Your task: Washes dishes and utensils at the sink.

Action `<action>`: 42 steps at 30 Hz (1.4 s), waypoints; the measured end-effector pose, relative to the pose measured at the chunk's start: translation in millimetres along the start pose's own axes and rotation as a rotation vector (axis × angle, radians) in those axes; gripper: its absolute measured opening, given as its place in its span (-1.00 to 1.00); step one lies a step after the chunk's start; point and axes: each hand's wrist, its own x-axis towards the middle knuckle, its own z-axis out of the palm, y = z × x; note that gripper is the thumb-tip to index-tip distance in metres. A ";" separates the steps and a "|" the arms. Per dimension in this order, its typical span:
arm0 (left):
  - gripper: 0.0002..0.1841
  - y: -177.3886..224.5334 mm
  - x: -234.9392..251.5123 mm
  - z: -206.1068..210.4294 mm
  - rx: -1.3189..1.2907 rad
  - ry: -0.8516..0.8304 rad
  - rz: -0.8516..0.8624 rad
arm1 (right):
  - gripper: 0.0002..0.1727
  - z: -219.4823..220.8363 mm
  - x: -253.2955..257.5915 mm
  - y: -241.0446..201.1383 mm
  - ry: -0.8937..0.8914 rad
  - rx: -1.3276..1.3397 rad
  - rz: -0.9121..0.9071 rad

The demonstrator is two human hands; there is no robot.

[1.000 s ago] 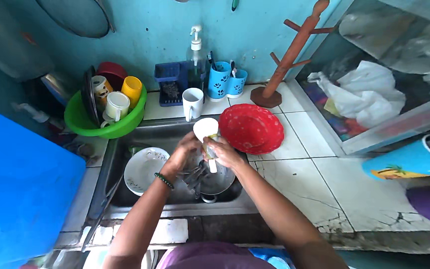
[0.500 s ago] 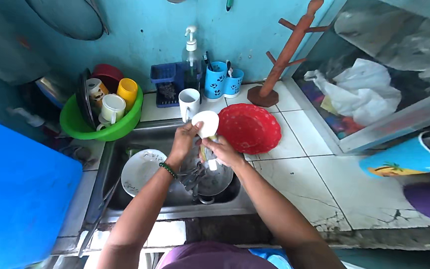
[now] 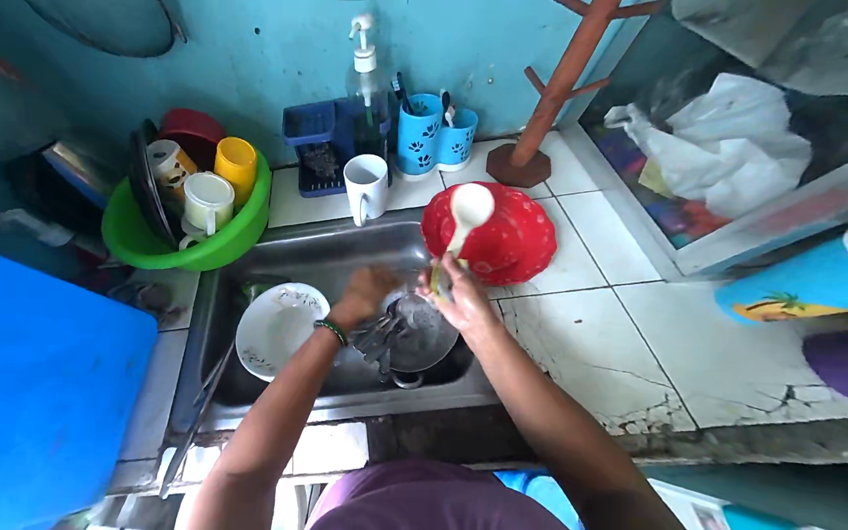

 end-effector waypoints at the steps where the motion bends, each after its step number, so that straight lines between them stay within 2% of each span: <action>1: -0.59 -2.3 2.4 9.8 0.190 -0.104 -0.056 | -0.64 -2.5 4.9 -4.5 0.032 0.029 -0.014; 3: -0.43 -1.1 2.4 28.1 0.479 -0.261 -0.170 | -0.55 -8.9 12.6 -9.9 0.022 0.062 -0.029; 5: -0.30 1.7 1.9 41.7 0.634 -0.305 -0.227 | -0.49 -13.5 17.5 -12.5 -0.019 0.075 -0.005; 6: -0.28 2.0 2.4 45.9 0.662 -0.303 -0.238 | -0.48 -14.0 18.2 -13.1 -0.039 0.073 0.026; 8: -0.38 1.7 3.7 49.2 0.674 -0.286 -0.245 | -0.51 -15.8 18.6 -11.7 -0.124 -0.045 0.109; 10: -0.50 3.9 3.0 46.7 0.676 -0.292 -0.249 | -0.70 -21.5 22.3 -6.7 -0.267 -0.414 0.186; 11: -0.55 4.8 2.0 43.8 0.671 -0.290 -0.251 | -0.72 -23.9 24.7 -3.1 -0.351 -0.681 0.217; 13: -0.62 6.7 0.1 36.7 0.655 -0.282 -0.261 | -0.59 -18.4 27.3 5.8 -0.538 -1.257 0.282; 15: -0.63 9.3 -1.9 31.4 0.640 -0.272 -0.274 | -0.45 -6.4 22.3 22.8 -0.628 -1.758 0.314; 16: -0.64 9.4 -2.9 31.0 0.634 -0.255 -0.275 | -0.38 -3.1 17.2 33.5 -0.625 -1.902 0.315; 18: -0.64 12.0 -6.6 31.9 0.639 -0.221 -0.273 | -0.37 -3.8 11.7 52.2 -0.644 -2.011 0.231; 21: -0.64 14.9 -15.0 31.6 0.639 -0.170 -0.245 | -0.45 -6.4 20.6 45.1 -0.746 -1.861 0.284; 23: -0.66 15.3 -21.0 25.7 0.635 -0.125 -0.227 | -0.56 -7.7 29.7 26.8 -0.651 -1.656 0.332; 25: -0.67 12.2 -25.0 20.3 0.569 -0.039 -0.222 | -0.63 -11.9 29.7 14.2 -0.484 -1.299 0.258; 28: -0.68 6.3 -29.0 17.9 0.227 0.077 -0.202 | -0.65 -11.5 22.1 14.6 -0.350 -0.727 0.155; 32: -0.72 8.6 -40.6 32.6 -0.343 0.035 -0.198 | -0.73 1.6 19.5 42.9 -0.181 -0.353 -0.029; 34: -0.74 7.5 -47.8 39.2 -0.508 0.012 -0.205 | -0.74 9.3 21.3 48.7 -0.088 -0.201 -0.136; 37: -0.76 9.5 -57.5 38.4 -0.623 0.033 -0.231 | -0.55 21.9 20.6 50.6 0.047 -0.020 -0.151; 39: -0.77 6.9 -60.3 35.3 -0.633 0.076 -0.226 | -0.45 28.2 14.7 52.6 0.019 0.074 -0.062; 42: -0.74 5.6 -73.1 31.7 -0.561 0.098 -0.209 | -0.55 24.1 15.3 45.9 -0.144 -0.043 -0.038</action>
